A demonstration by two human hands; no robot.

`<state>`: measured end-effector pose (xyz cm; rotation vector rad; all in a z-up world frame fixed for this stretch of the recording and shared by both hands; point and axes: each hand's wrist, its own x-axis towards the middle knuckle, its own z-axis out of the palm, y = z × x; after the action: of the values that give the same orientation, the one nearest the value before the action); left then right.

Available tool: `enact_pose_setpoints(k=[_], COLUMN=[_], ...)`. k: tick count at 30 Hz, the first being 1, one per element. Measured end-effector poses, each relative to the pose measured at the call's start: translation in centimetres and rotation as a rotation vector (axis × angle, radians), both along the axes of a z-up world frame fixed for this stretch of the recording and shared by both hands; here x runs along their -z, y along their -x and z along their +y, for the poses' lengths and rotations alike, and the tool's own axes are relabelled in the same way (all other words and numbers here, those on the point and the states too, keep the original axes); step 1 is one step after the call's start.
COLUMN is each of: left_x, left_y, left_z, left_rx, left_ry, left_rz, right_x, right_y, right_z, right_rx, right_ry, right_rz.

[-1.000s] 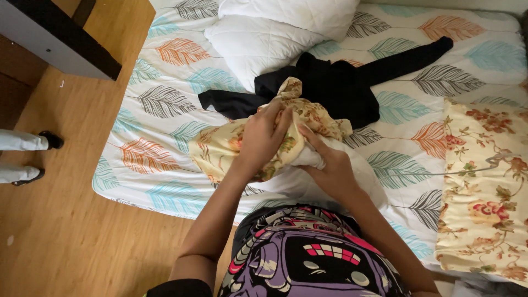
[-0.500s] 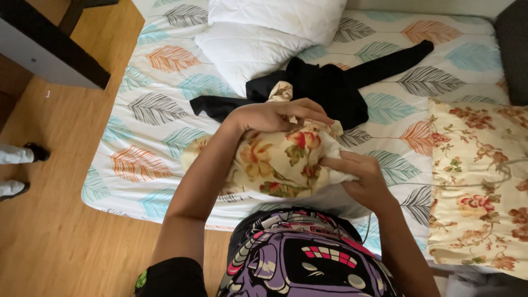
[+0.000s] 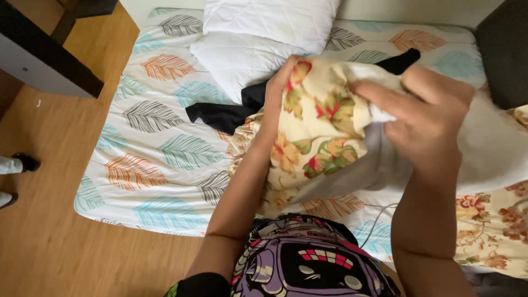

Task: The person puts a floral pillowcase onto a white pillow. They repeatedly pull the fabric over the pillow, tuck the corners, and adjust the fit by hand while standing over a bed.

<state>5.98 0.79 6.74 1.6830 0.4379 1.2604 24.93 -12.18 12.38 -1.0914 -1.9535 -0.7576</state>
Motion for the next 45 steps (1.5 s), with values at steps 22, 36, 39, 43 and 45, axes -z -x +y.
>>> enact_pose_setpoints(k=[22,36,39,43,45], left_x=[25.9,26.4,29.0,30.4,37.7], left_y=[4.9,8.9,17.1,21.1,24.3], left_z=[-0.5,-2.1,-1.1,-4.4,-5.7], left_rx=[-0.154,-0.623,-0.792,-0.971,-0.665], left_ry=[0.359,0.097,0.106,0.97,0.353], left_rz=[0.499,0.642,0.951,0.117,1.187], right_x=[34.1,31.8,31.0,28.4,29.3], right_y=[6.0,7.3,7.2,7.2,6.3], right_z=[-6.7,-4.9,-3.9,-2.9,-2.3], right_rx=[0.16,0.151,0.128,0.088,0.079], right_ry=[0.675,0.531,0.467,0.457,0.484], right_rz=[0.23,0.055,0.103,0.141,0.081])
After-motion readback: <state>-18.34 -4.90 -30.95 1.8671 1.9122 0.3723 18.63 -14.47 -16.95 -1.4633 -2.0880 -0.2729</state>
